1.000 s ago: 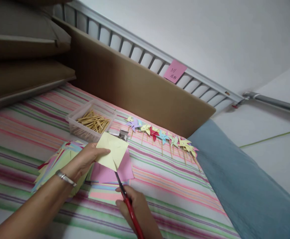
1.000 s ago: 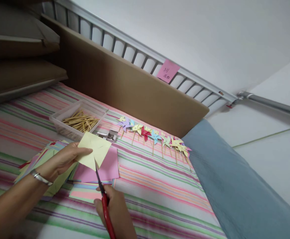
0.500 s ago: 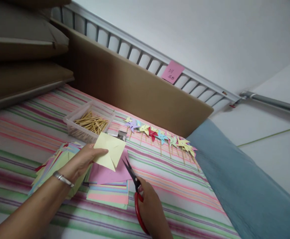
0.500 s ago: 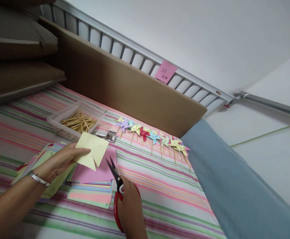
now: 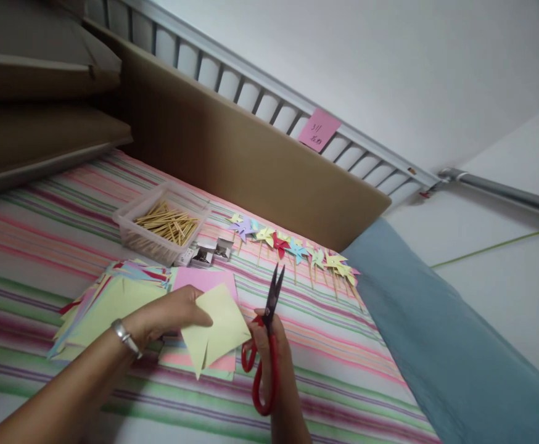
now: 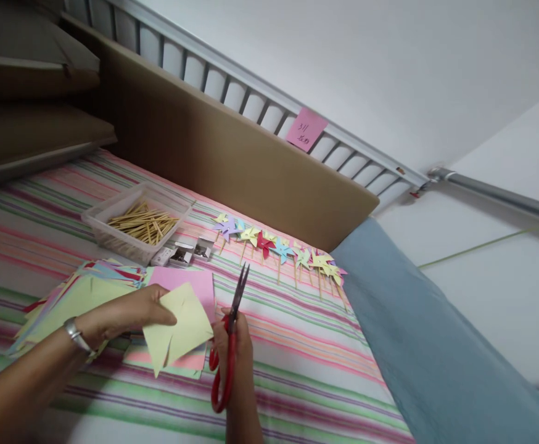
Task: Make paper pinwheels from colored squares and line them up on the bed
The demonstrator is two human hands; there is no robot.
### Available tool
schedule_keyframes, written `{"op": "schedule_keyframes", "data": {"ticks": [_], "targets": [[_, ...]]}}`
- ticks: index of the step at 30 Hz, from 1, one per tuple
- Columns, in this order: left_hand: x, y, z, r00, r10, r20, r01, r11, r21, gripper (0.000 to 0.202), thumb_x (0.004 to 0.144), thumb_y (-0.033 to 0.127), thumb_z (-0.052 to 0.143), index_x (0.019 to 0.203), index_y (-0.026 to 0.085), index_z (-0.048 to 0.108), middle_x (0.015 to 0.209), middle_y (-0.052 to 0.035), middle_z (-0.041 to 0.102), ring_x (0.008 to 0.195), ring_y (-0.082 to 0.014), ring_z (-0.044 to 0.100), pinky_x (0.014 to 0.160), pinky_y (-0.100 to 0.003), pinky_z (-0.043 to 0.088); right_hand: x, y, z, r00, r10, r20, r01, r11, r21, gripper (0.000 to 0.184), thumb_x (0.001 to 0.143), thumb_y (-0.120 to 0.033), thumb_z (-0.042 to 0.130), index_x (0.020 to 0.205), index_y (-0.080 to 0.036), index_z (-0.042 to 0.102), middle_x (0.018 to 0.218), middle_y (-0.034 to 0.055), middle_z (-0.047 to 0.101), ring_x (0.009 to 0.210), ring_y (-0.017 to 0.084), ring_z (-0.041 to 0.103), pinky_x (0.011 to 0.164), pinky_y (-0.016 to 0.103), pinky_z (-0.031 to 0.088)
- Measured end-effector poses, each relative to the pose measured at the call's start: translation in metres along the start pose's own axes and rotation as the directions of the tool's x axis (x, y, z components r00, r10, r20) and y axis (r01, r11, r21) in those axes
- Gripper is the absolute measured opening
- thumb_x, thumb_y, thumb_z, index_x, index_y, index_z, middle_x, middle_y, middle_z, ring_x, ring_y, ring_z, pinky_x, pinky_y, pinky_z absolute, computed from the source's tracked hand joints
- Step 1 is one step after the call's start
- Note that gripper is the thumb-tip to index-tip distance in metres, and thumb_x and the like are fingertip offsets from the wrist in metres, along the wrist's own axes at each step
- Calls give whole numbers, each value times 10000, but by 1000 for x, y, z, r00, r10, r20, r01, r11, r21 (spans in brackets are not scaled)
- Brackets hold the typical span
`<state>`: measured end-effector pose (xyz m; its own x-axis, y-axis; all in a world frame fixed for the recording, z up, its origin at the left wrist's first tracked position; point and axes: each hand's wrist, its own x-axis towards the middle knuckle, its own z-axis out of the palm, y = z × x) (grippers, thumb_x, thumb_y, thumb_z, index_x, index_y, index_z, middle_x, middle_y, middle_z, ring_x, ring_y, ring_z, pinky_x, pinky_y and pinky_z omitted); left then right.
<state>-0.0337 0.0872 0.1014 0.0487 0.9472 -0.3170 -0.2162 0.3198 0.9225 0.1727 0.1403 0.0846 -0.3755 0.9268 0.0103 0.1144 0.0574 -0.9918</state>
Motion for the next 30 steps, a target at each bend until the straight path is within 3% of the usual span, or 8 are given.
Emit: {"op": "schedule_keyframes", "data": {"ticks": [4,7,11,14,17,23,26,30], "targets": [[5,-8,10,996,9,92,-12,1000,29,155,581,135,624,692,146,732,633,-23,713,555,-173,601,527,-235,413,3,13,5,995,20,98,-18,1000,-25,379,735,-362,664,1060,-223,524,703,-44,549,395,66,442,342,185,376],[9,-11,8,998,-4,63,4,1000,-4,114,593,163,662,683,139,729,590,-21,691,513,-151,575,496,-219,392,5,20,6,993,-15,116,16,1000,-5,367,686,-322,689,1005,-206,549,693,-36,573,385,59,420,326,175,334],[10,-7,6,1000,16,-1,-15,984,-180,149,646,275,724,688,133,708,595,-28,675,511,-123,569,501,-200,397,3,11,6,999,-4,48,0,997,81,313,732,-341,648,992,-207,540,664,-46,555,374,55,397,322,174,323],[8,-5,16,1000,26,14,-19,931,-363,204,648,288,746,785,141,710,750,-71,721,682,-180,650,653,-256,482,-2,-1,8,999,18,-30,-14,993,120,291,785,-343,612,1027,-209,521,665,-49,550,376,51,391,343,178,346],[7,-9,31,1000,-19,-17,11,924,-383,294,632,273,756,884,128,714,810,-106,739,744,-234,674,671,-300,503,-3,-3,10,996,14,-85,-7,996,89,312,792,-350,609,1058,-207,529,668,-41,568,382,65,421,356,194,371],[12,-11,24,974,16,-224,-103,918,-382,310,609,231,764,892,114,717,809,-118,749,728,-260,687,684,-335,528,7,4,-1,985,-44,-168,-5,959,-282,456,758,-339,626,1181,-188,547,752,14,660,613,177,623,572,275,499],[14,-7,12,958,47,-283,-162,902,-400,369,589,207,773,940,116,708,863,-119,751,768,-260,693,713,-332,534,7,4,-7,987,-4,-163,-90,822,-563,433,778,-254,573,1208,-196,565,868,54,684,788,221,646,702,304,493],[14,-5,8,950,32,-311,-150,920,-363,354,564,217,789,889,95,715,824,-132,752,765,-265,696,706,-319,539,3,9,-6,999,-10,-42,-26,635,-772,500,743,-98,505,1208,-264,583,947,57,681,867,227,634,740,302,471]]}}
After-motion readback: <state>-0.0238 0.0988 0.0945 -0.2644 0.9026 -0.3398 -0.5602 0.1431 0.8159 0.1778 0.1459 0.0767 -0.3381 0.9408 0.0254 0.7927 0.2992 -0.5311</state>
